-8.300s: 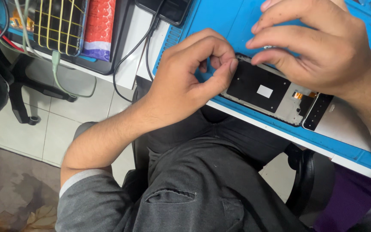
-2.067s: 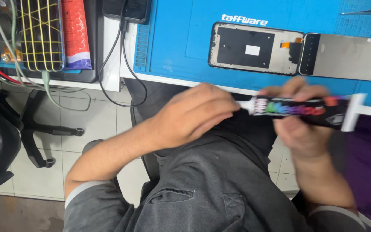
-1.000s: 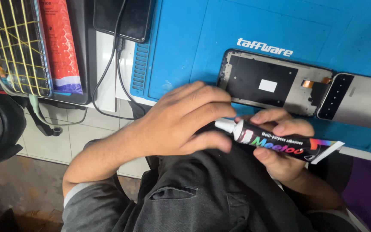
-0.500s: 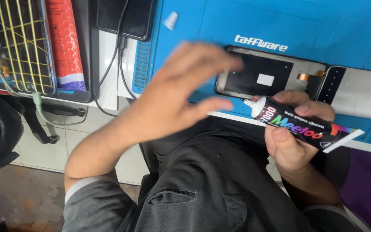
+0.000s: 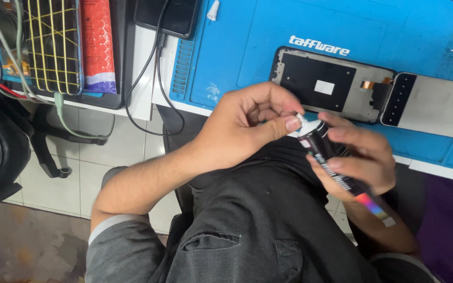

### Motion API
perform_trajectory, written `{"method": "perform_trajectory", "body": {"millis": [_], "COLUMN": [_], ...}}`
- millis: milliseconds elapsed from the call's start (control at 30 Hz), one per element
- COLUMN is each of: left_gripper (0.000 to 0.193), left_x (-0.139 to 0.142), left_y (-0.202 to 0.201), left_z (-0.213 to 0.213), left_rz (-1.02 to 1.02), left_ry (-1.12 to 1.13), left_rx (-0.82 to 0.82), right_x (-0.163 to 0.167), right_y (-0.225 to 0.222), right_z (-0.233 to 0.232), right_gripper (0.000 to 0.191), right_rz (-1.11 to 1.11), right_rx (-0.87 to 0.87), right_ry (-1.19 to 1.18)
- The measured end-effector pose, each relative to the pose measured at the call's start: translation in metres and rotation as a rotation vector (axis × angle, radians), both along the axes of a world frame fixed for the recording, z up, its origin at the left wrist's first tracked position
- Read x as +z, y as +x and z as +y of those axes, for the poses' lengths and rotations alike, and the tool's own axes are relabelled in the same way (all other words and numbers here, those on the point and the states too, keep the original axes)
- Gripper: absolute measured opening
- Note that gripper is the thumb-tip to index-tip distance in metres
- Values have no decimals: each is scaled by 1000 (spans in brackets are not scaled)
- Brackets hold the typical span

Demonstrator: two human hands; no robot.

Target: The person pries open the back cover of a smartphone with their fingers, separating it from the phone frame, then removes the cover and applies adhesive from a black glue tube around the edge of the phone frame on a blue repair mat.

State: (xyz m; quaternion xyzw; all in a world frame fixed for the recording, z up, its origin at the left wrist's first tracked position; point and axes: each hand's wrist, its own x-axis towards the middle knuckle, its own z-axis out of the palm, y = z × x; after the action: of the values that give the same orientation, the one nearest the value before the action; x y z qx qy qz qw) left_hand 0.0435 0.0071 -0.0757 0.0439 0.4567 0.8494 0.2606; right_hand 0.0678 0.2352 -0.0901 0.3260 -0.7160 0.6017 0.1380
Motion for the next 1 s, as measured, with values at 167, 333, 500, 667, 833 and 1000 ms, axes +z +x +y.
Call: {"method": "perform_trajectory", "body": {"millis": [167, 333, 500, 667, 833, 1000], "left_gripper": [19, 26, 20, 22, 22, 20], "left_x": [1, 5, 6, 7, 3, -11], "left_y": [9, 11, 15, 15, 14, 8], "left_z": [3, 1, 2, 2, 4, 1], "left_rz": [-16, 67, -7, -66, -47, -142], "left_ry": [29, 35, 69, 122, 107, 105], "left_rx": [16, 7, 27, 58, 108, 92], "right_x": [11, 2, -2, -7, -24, -22], "right_y": [9, 9, 8, 7, 4, -1], "right_z": [8, 10, 2, -8, -9, -4], "right_gripper": [21, 27, 35, 41, 44, 37], "right_rz": [167, 333, 379, 331, 327, 351], "right_rx": [-9, -35, -33, -57, -50, -10], "right_ry": [245, 414, 416, 322, 289, 471]}}
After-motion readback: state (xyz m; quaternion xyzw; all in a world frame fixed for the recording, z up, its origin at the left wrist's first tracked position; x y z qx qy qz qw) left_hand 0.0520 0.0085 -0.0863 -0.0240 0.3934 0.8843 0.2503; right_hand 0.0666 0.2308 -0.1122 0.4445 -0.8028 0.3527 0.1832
